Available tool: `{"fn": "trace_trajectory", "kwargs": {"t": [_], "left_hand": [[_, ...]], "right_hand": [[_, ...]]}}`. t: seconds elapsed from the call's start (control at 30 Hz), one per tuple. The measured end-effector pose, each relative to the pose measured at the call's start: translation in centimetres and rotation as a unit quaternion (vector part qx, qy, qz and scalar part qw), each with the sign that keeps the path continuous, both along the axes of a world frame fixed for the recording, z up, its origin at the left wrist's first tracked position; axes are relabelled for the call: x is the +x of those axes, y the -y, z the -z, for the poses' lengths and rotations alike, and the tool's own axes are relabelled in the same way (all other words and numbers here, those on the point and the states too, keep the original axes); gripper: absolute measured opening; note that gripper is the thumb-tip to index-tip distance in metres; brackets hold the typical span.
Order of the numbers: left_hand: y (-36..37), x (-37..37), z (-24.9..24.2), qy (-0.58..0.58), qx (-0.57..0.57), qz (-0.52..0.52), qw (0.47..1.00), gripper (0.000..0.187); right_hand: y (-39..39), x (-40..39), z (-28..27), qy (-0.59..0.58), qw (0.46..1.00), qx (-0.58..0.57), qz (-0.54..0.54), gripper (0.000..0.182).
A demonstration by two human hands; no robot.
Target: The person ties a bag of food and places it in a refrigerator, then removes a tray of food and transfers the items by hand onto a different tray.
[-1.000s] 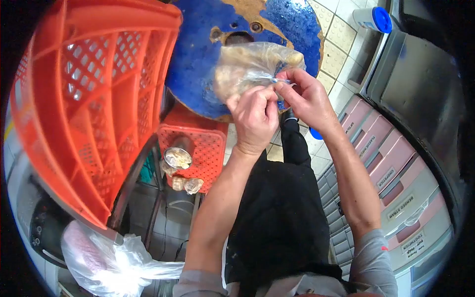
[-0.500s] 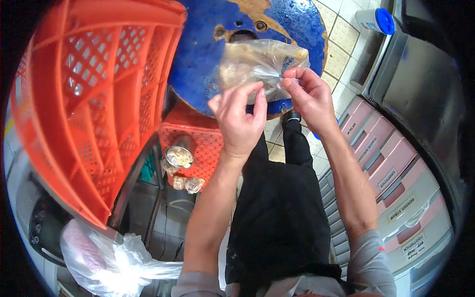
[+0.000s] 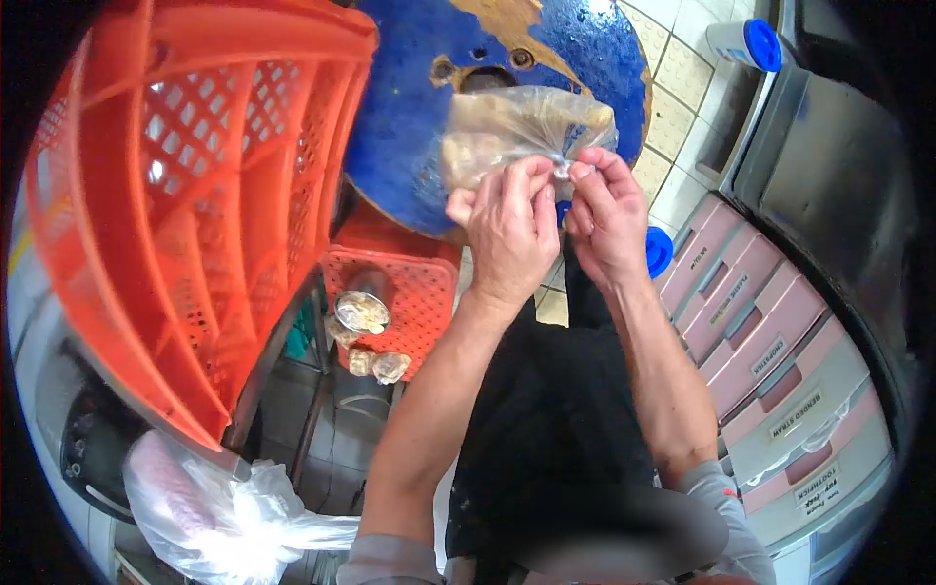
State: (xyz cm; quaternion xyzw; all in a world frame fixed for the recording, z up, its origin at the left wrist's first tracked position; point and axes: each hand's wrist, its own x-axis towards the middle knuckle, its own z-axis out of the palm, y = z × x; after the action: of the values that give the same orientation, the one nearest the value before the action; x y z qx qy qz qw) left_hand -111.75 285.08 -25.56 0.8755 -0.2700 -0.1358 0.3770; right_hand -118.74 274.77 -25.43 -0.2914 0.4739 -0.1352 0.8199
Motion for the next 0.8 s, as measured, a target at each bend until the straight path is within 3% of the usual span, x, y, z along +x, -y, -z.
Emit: {"fn": "trace_trajectory", "kwargs": {"t": [0.13,0.2,0.27,0.5,0.8], "left_hand": [[-0.6,-0.2,0.2,-0.011,-0.008,0.005,1.0,0.024],[-1.0,0.7,-0.3,-0.031,-0.019,0.021,0.999,0.023],[-1.1,1.4,-0.9,-0.042,-0.005,0.032,0.999,0.027],[-0.9,2.8,-0.2,0.025,-0.03,0.127,0.991,0.027],[-1.0,5.0,-1.3,-0.064,-0.017,0.198,0.978,0.018]], "right_hand": [[-0.7,-0.4,-0.3,0.023,0.996,0.07,0.041,0.016],[-0.6,-0.5,-0.2,0.026,0.998,0.053,0.023,0.017],[-0.1,-0.8,0.0,-0.024,0.996,-0.032,-0.078,0.018],[0.7,-1.4,-2.3,-0.067,0.964,-0.136,-0.218,0.026],[0.7,-1.3,-2.2,-0.099,0.926,-0.237,-0.275,0.02]]}}
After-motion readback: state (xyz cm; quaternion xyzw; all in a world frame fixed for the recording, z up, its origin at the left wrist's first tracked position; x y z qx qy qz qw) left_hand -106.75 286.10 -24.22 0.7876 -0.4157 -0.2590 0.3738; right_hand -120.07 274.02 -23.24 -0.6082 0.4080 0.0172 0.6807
